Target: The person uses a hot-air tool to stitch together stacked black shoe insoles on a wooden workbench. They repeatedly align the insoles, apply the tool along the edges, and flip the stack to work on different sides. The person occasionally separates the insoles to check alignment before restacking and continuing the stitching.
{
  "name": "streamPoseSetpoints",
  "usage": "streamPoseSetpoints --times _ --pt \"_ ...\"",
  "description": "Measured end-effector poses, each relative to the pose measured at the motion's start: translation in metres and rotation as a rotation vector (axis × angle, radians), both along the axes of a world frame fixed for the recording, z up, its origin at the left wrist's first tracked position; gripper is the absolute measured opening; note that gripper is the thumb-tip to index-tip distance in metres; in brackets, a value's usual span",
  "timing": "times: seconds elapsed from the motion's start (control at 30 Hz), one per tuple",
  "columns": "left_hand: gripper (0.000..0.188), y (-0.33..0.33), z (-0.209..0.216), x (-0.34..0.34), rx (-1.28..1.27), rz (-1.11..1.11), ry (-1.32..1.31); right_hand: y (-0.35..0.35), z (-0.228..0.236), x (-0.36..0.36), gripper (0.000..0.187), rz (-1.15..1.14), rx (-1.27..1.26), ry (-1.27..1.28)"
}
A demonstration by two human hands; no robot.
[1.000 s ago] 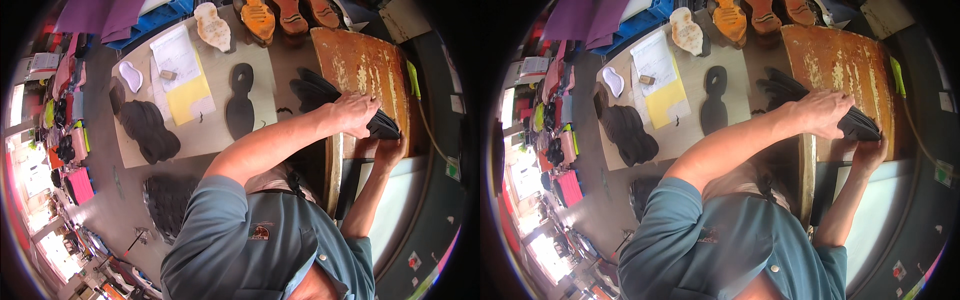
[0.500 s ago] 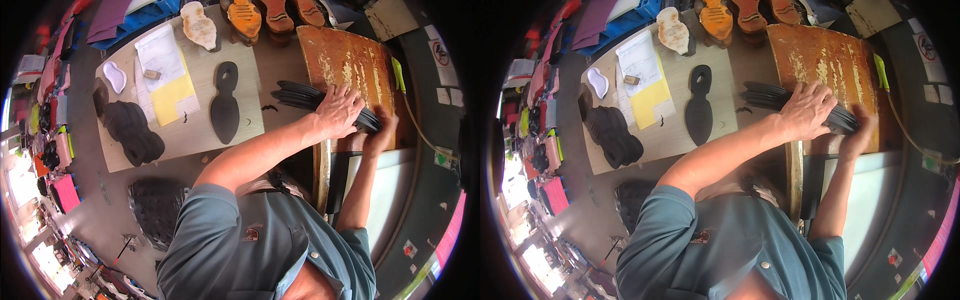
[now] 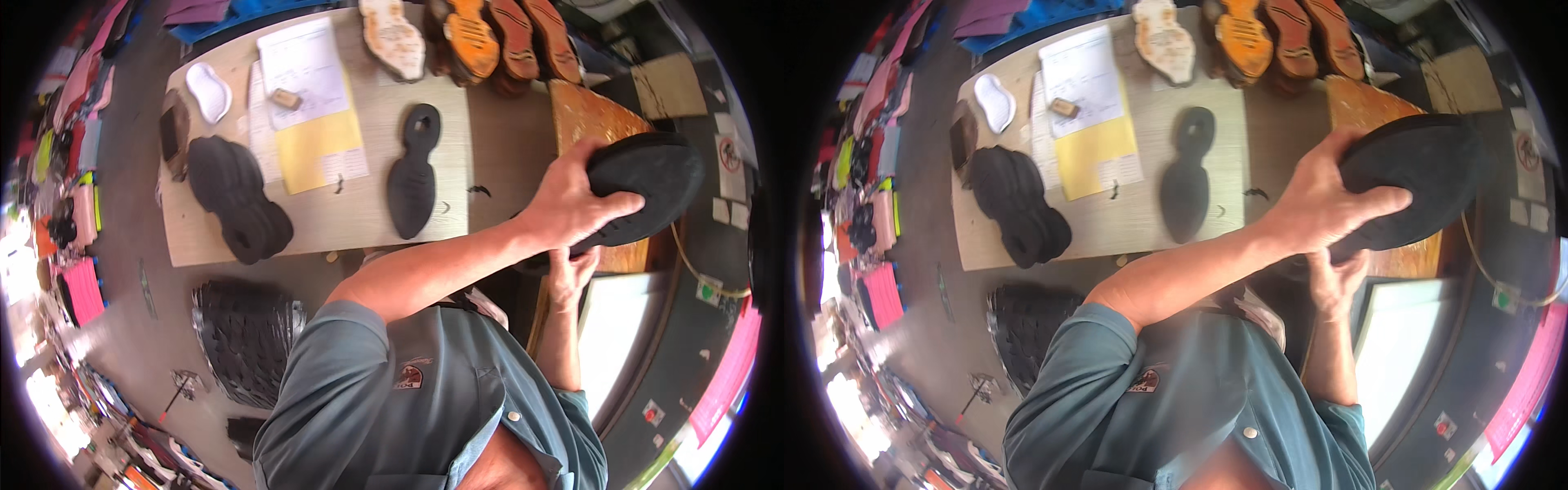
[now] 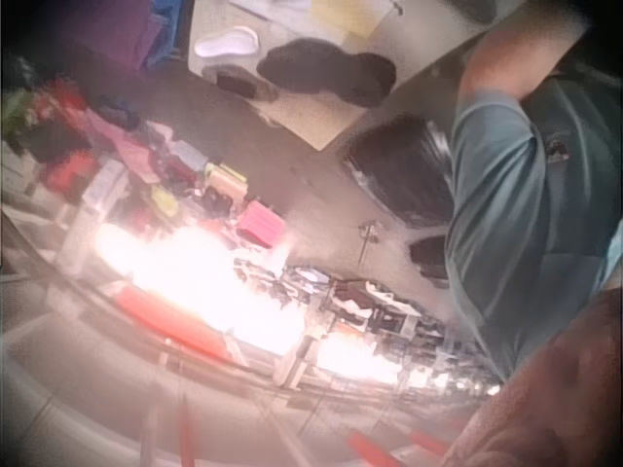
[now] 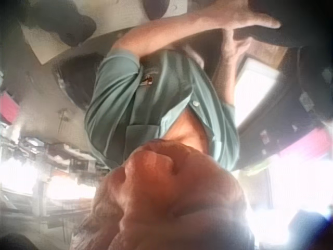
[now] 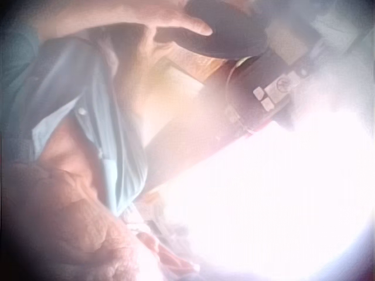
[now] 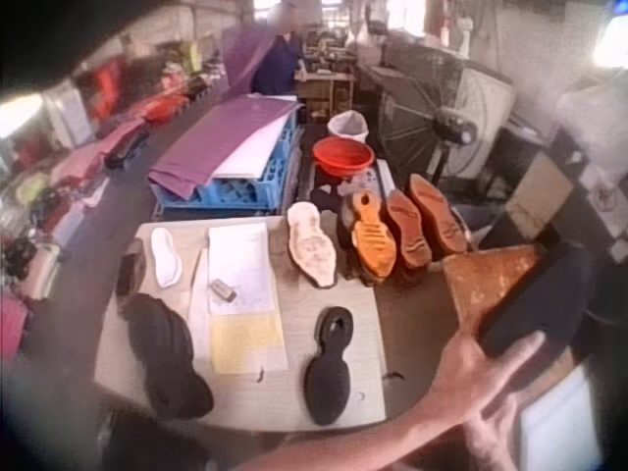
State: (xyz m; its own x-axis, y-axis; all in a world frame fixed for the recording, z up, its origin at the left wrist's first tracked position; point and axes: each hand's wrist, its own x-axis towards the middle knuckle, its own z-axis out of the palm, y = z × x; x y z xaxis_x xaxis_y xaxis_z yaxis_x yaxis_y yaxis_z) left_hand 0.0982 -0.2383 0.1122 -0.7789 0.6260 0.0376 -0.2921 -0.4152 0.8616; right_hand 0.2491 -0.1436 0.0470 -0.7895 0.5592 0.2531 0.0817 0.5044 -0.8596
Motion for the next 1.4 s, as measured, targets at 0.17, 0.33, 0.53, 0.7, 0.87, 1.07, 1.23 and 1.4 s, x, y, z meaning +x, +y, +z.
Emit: streamPoseSetpoints --times 0.17,0.33,0.53,0.7,0.87,1.07,1.23,1.4 --pt "0.065 -0.117 -0.036 -0.022 -0.080 0.164 -0.281 -0.096 -0.001 -0.049 0.058 0.315 -0.537 -0.307" --pt "0.050 -0.228 -0.060 -0.025 -0.060 0.519 -0.368 -0.169 0.001 -0.090 0.072 0.708 -0.717 -0.490" --pt "0.039 -0.356 -0.054 -0.045 -0.129 0.952 -0.448 -0.279 -0.021 -0.146 0.087 0.893 -0.300 -0.664" --pt "0.047 -0.448 -0.057 -0.082 -0.225 1.090 -0.347 -0.368 -0.014 -0.191 0.083 1.004 -0.273 -0.554" --pt "0.050 -0.483 -0.109 -0.117 -0.864 1.107 -0.251 -0.418 -0.034 -0.227 0.086 0.966 -0.211 -0.680" --pt "0.052 -0.493 -0.143 -0.113 -0.838 1.130 -0.197 -0.423 -0.042 -0.230 0.084 1.015 -0.166 -0.732" --pt "0.049 -0.493 -0.136 -0.112 -0.605 1.064 -0.204 -0.422 -0.033 -0.227 0.091 1.070 -0.022 -0.690" --pt "0.048 -0.491 -0.140 -0.102 -0.669 1.014 -0.154 -0.398 -0.033 -0.200 0.075 1.044 0.133 -0.315"
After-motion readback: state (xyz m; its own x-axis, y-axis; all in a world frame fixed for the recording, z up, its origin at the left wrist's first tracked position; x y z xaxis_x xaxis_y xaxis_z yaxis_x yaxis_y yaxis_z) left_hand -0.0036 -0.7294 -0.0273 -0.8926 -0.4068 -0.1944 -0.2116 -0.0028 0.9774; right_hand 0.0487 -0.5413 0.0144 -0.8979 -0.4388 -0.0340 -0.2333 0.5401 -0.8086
